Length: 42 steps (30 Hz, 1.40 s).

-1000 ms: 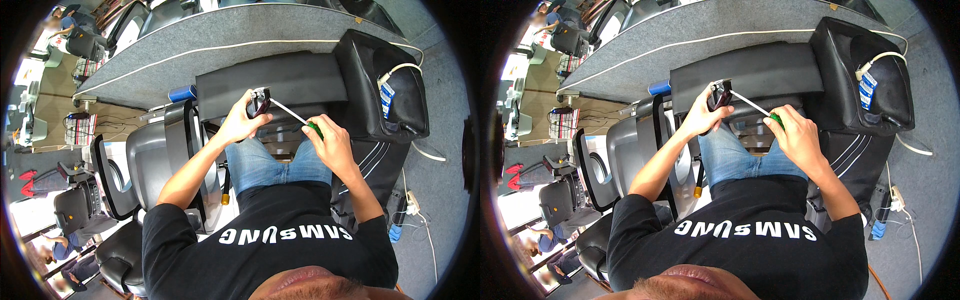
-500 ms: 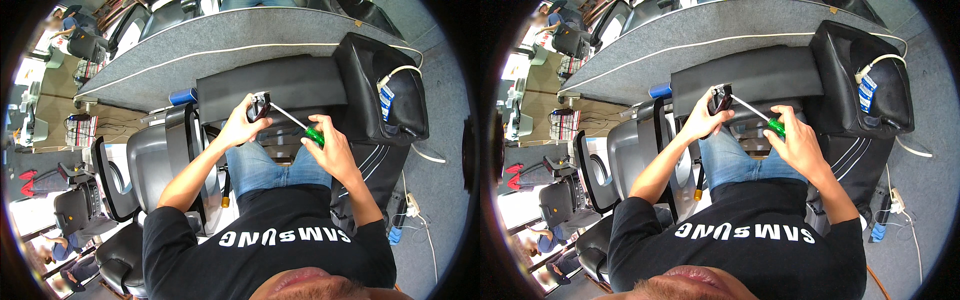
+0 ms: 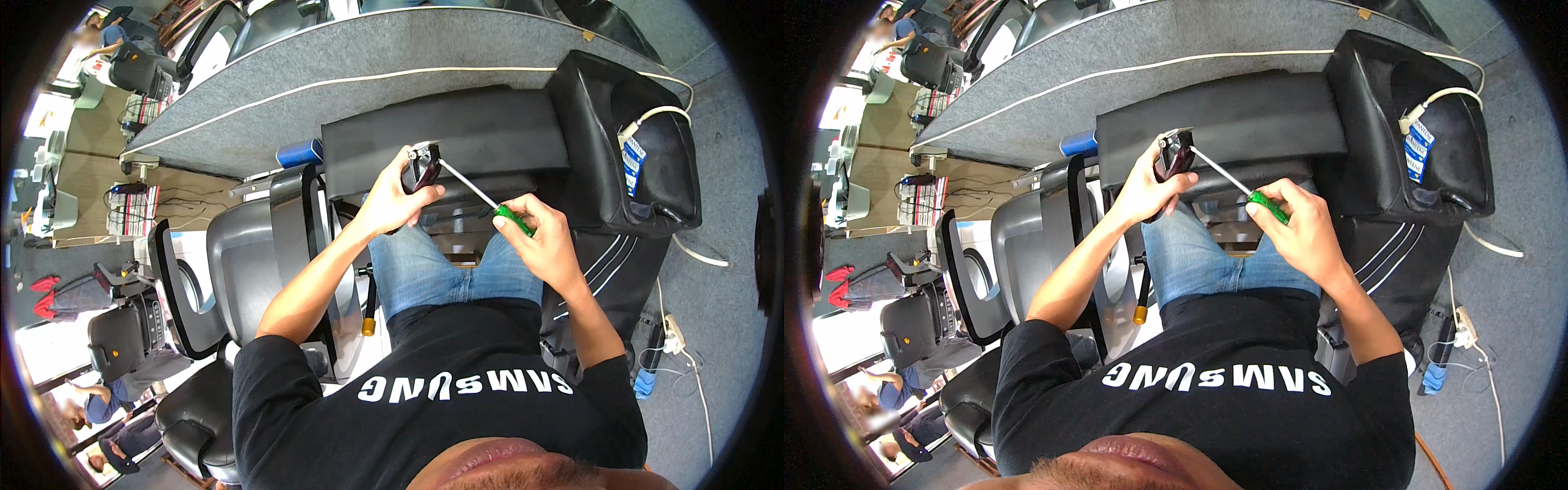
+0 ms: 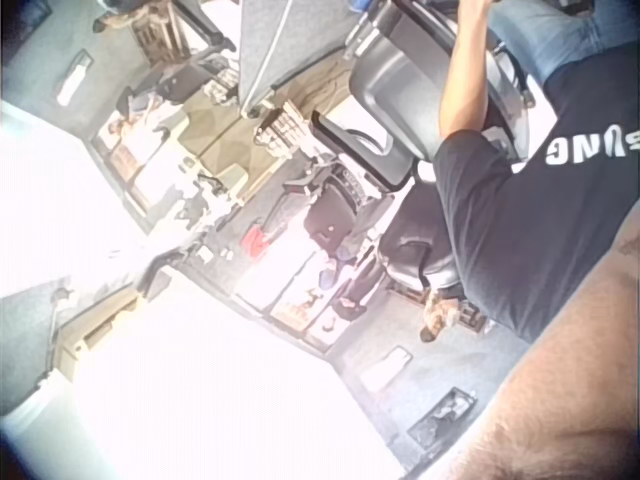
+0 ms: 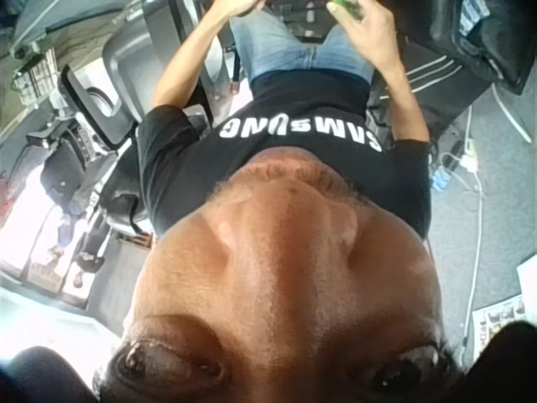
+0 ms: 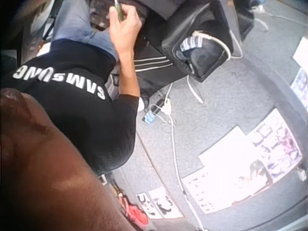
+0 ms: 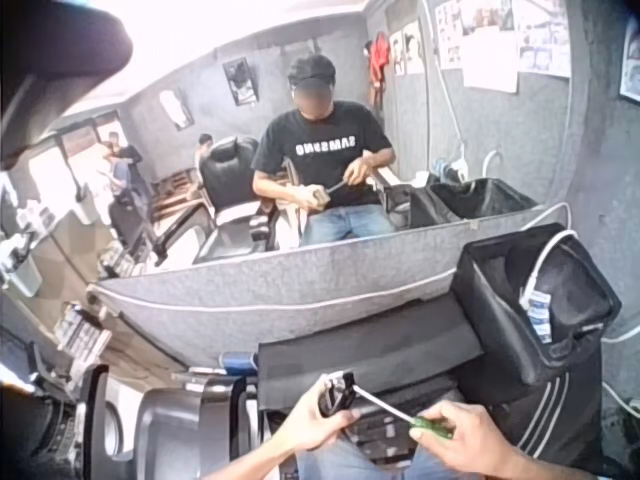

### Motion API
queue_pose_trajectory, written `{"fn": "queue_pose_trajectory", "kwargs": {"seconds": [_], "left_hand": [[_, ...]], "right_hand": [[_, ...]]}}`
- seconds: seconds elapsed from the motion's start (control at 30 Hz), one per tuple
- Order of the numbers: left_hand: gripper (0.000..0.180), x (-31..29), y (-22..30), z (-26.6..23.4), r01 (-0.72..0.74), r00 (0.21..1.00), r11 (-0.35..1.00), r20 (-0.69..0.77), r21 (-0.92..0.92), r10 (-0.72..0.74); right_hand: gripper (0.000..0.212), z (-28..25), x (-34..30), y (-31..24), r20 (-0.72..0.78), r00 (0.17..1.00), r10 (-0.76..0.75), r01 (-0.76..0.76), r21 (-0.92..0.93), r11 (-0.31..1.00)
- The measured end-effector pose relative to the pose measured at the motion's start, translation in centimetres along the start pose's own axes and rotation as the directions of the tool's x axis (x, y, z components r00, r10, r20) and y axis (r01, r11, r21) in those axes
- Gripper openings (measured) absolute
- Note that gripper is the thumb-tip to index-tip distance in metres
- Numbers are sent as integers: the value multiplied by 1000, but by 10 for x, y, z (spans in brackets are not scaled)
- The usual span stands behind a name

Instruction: The person uses a screwdriver to tighten or adjust the blades on a pair of hair clippers.

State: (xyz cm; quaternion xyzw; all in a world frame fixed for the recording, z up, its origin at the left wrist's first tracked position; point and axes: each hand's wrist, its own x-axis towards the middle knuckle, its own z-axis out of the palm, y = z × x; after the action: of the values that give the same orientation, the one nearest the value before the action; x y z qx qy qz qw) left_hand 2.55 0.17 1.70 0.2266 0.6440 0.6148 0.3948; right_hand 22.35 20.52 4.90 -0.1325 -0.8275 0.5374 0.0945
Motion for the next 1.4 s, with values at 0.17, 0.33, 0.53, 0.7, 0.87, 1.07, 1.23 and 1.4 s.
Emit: {"fn": "queue_pose_trajectory", "kwargs": {"seconds": [0.17,0.33,0.53,0.7,0.87,1.07,1.23,1.4], "left_hand": [[53,1,0,2,-18,1000,1000,-10,2,18],[72,1,-6,-1,62,998,996,-26,-68,-64],[70,5,-8,-4,22,999,996,-28,-88,-24],[71,4,-4,-4,35,999,999,-28,-19,-35],[64,3,0,0,10,1000,1000,-20,-21,-10],[60,2,1,-1,16,1000,1000,-25,-26,-17],[65,2,2,-1,45,999,998,-15,-34,-45],[71,2,3,0,62,998,998,-2,-4,-62]], "right_hand": [[20,-7,0,-4,97,976,197,-208,122,970],[25,1,3,-10,-98,963,-252,190,-419,888],[28,3,4,-8,-77,968,-238,200,-339,919],[24,-7,11,-19,130,961,245,-263,146,954],[27,-8,9,-14,104,964,245,-251,52,967],[23,-4,8,-13,-54,991,-120,98,-310,946],[23,-5,8,-16,-57,994,-94,72,-312,947],[24,-7,6,-19,-40,997,-60,44,-318,947]]}}
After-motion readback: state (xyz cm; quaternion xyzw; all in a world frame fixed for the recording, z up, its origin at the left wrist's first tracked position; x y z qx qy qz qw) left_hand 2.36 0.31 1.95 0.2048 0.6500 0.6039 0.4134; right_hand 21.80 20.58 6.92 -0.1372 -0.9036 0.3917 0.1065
